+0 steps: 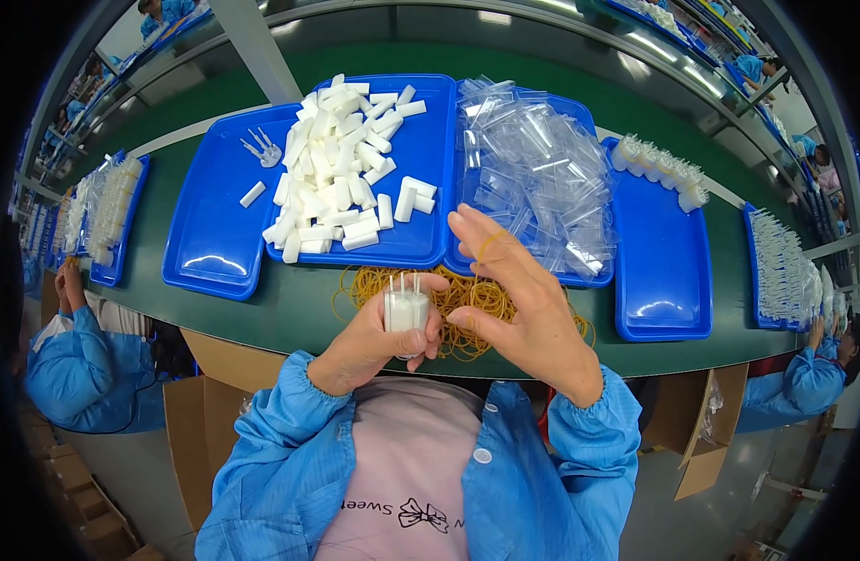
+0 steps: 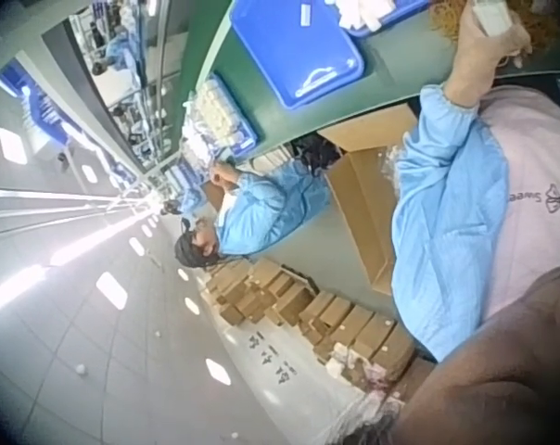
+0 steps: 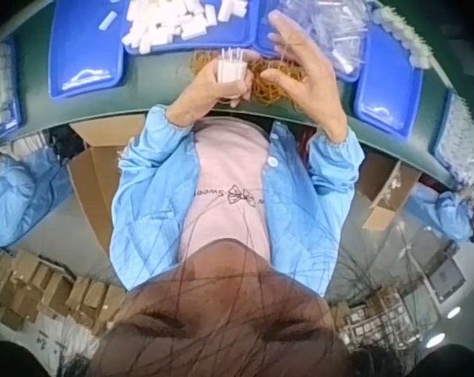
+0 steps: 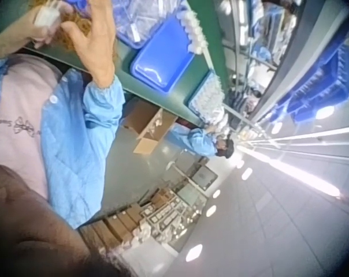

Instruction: The person assembles units by attaching white foam pieces onto the prongs of a plastic base, sliding clear plastic tubes over the foam pieces, and wrapping a rubber band around the bundle.

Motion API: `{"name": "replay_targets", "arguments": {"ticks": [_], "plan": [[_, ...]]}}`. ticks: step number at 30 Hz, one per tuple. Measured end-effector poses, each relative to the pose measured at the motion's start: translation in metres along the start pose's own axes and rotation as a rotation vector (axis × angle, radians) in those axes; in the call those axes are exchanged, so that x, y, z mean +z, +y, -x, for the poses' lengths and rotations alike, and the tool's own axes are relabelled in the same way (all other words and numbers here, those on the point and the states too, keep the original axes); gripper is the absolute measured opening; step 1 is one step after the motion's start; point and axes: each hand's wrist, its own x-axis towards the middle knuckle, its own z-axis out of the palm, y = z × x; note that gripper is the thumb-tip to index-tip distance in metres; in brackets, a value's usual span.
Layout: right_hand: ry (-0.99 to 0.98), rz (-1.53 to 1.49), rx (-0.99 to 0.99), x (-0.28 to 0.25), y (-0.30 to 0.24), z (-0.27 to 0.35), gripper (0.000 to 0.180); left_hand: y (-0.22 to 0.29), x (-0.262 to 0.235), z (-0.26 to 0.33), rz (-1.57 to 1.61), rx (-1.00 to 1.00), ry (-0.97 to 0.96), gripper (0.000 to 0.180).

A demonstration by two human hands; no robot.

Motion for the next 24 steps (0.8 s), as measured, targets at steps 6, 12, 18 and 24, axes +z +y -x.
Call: {"name": "replay_targets", "arguments": {"ticks": [6, 12, 18, 24], "plan": [[-0.102, -0.095, 0.077, 0.000, 0.006, 0.001, 0.086, 0.000, 0.000, -0.001, -0.045, 0.041, 0.001, 0.069], [-0.155, -0.166, 0.124, 0.005, 0.014, 0.003, 0.087, -0.002, 0.003, -0.001, -0.173, 0.104, 0.099, 0.071], [-0.233, -0.106, 0.102, 0.020, 0.013, 0.003, 0.090, -0.013, 0.002, -0.008, -1.064, 0.627, 0.371, 0.085], [-0.236, 0.022, -0.025, 0.042, 0.014, -0.001, 0.078, -0.018, -0.005, -0.011, -1.457, 0.812, 0.348, 0.090]]}}
